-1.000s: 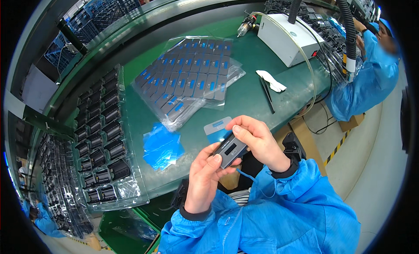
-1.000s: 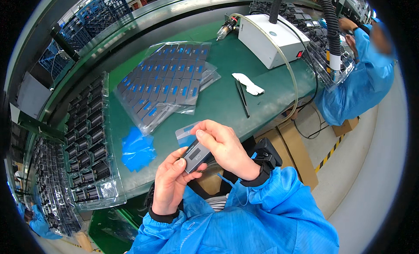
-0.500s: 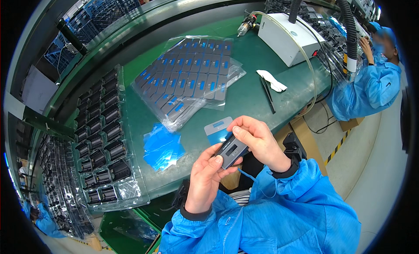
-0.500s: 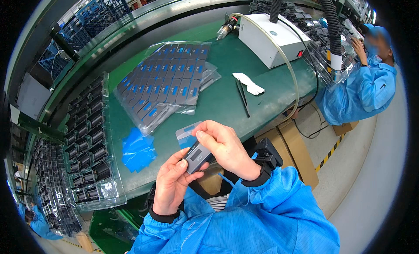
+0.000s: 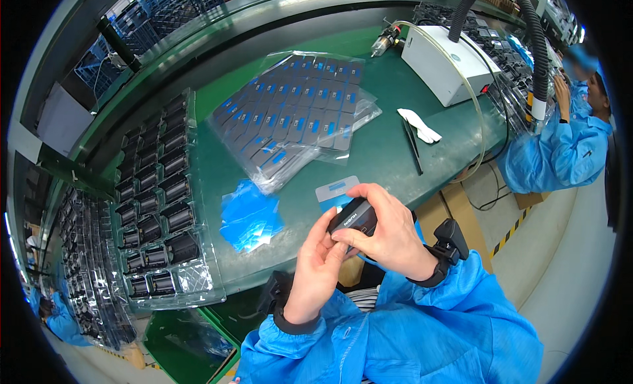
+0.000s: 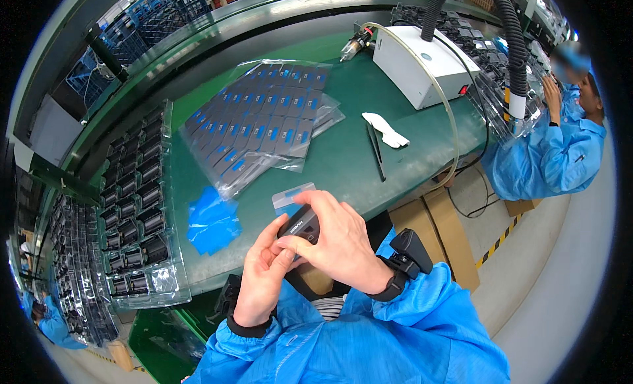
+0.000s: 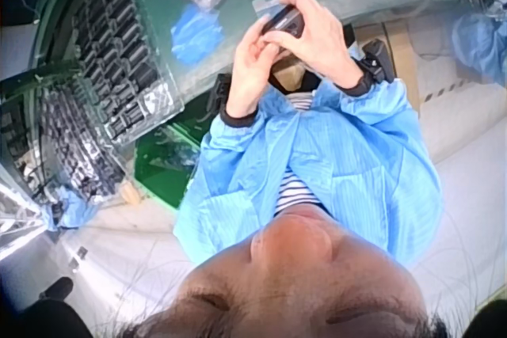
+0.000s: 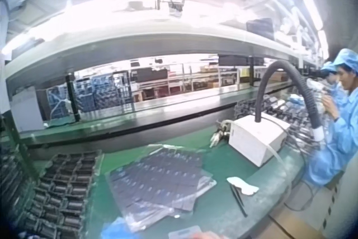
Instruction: Assembling components of a small electronic or plastic enclosure by applying adhesive strips and fitting parts together at a factory workbench.
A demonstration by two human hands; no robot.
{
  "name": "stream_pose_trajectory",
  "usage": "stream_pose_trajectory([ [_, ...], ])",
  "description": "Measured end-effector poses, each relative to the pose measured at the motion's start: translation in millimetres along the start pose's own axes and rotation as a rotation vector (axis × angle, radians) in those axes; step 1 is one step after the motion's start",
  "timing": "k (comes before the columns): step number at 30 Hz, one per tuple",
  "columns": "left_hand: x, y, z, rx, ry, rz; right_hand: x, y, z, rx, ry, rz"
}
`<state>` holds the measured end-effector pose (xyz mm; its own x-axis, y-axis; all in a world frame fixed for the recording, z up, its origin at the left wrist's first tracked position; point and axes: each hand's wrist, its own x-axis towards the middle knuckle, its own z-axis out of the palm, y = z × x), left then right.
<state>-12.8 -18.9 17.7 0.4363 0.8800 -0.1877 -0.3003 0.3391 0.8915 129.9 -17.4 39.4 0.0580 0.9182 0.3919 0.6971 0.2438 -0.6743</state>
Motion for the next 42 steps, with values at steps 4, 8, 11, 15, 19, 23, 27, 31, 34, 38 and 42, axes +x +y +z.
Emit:
stream_pose_trajectory([
  [4,-2.6,5.8,-2.9,-0.048,0.041,0.069,-1.2,11.3,3.0,0.355,-0.174,0.217],
  [8,-0.4,5.7,-11.5,-0.069,0.097,0.088,0.1,18.4,-5.7,0.701,-0.34,0.399],
  [11,2.3,3.5,-19.4,-0.04,0.118,0.11,-3.2,22.1,-8.4,0.85,-0.409,0.381],
  [15,3.9,3.8,-24.4,-0.036,0.109,0.109,-6.7,16.6,-11.0,1.028,-0.471,0.421],
  [19,3.0,11.2,-15.6,0.077,0.157,0.09,-8.6,13.1,-8.3,0.997,-0.434,0.441],
  [23,2.5,12.5,-15.5,0.041,0.172,0.077,-13.6,11.5,-3.3,0.954,-0.376,0.416],
  [27,2.9,9.6,-16.5,-0.035,0.114,0.059,-18.7,15.5,4.0,0.96,-0.238,0.39],
  [31,-0.4,7.4,-12.0,-0.052,0.103,0.084,-12.7,12.0,6.0,0.909,-0.131,0.457],
  [34,-1.3,7.6,-12.3,-0.091,0.144,0.103,-18.0,8.5,17.0,0.935,-0.058,0.49],
  [38,-1.0,6.3,-14.5,-0.067,0.243,0.132,-19.9,-4.6,25.3,0.702,-0.01,0.379],
  [42,-4.4,8.8,-26.2,-0.083,0.228,0.117,-16.5,-6.0,25.4,0.83,-0.103,0.428],
])
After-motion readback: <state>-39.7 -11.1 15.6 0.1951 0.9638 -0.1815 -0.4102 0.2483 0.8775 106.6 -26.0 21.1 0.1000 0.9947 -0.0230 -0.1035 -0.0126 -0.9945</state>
